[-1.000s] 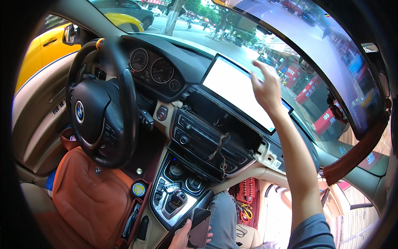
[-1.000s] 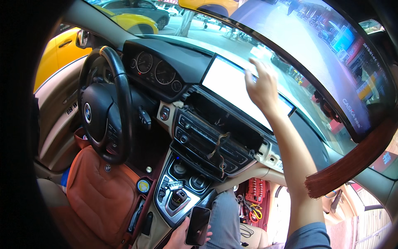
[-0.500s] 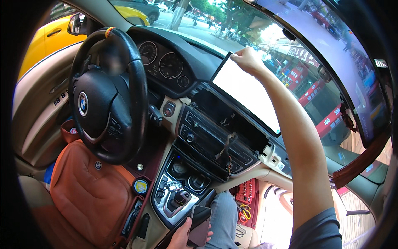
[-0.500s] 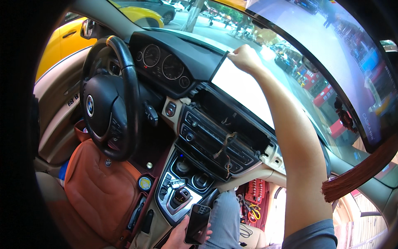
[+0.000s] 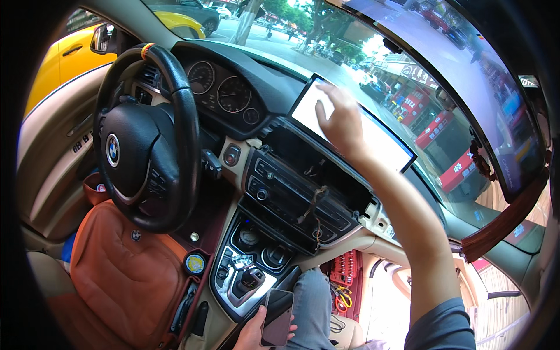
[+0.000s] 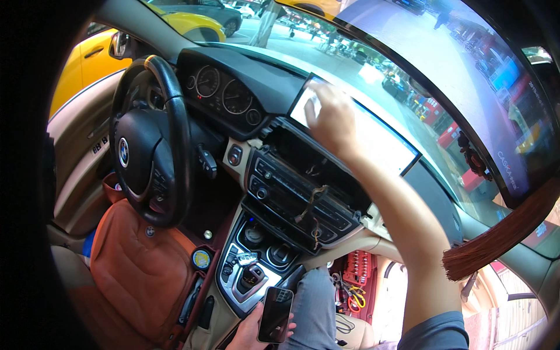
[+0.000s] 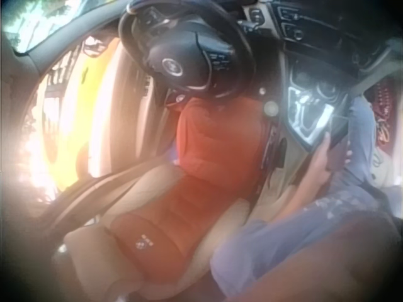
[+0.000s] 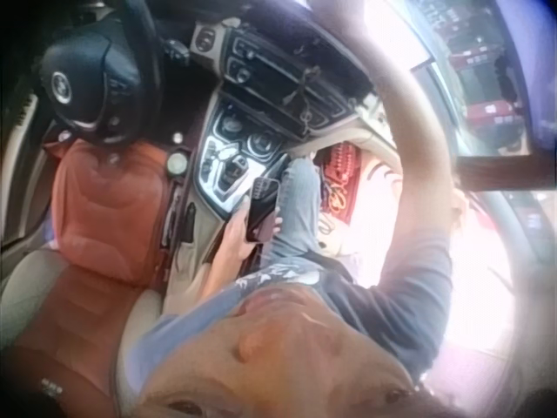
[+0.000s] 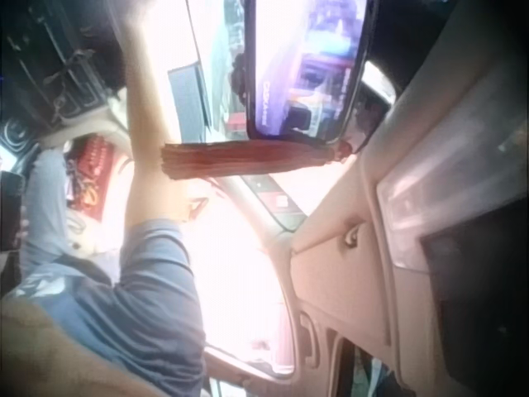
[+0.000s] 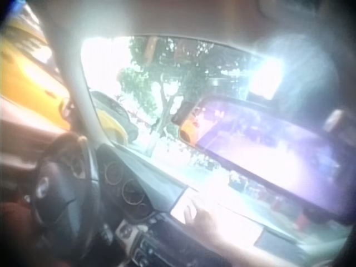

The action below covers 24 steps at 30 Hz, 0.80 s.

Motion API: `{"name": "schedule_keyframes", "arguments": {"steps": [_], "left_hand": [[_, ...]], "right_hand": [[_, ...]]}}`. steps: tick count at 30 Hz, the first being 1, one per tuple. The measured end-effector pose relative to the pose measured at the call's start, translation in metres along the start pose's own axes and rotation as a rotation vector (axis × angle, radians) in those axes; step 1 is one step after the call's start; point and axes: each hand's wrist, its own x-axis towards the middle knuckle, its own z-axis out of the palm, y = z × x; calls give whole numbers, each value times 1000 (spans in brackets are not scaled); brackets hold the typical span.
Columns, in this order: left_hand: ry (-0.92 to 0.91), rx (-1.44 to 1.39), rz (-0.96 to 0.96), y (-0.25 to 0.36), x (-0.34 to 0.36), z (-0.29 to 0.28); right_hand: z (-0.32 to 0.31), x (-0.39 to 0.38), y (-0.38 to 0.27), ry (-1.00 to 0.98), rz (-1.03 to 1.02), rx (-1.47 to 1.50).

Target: The person installs a new infotainment screen into a BMW dashboard. They align the unit, press it into place, and repeatedly tap and adjust the edges to seat it within the dashboard opening. The screen powers on and displays a white interface during the process.

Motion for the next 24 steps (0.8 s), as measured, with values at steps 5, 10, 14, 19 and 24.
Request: {"name": "schedule_keyframes", "arguments": {"steps": [5,10,14,19,24], "left_hand": [[15,22,12,-1,1,0],[10,23,17,0,2,0],[18,13,11,-1,2,-1],[-13,0,20,-1,1,-2],[1,-8,11,0,2,-2]], "right_hand": [[12,-69,-34,-212,-133,-68],[16,-76,-30,-143,-177,-124],[22,-63,-32,-204,3,-100],[27,-53,-41,-241,54,-186],[28,-64,-43,-246,30,-175]]}}
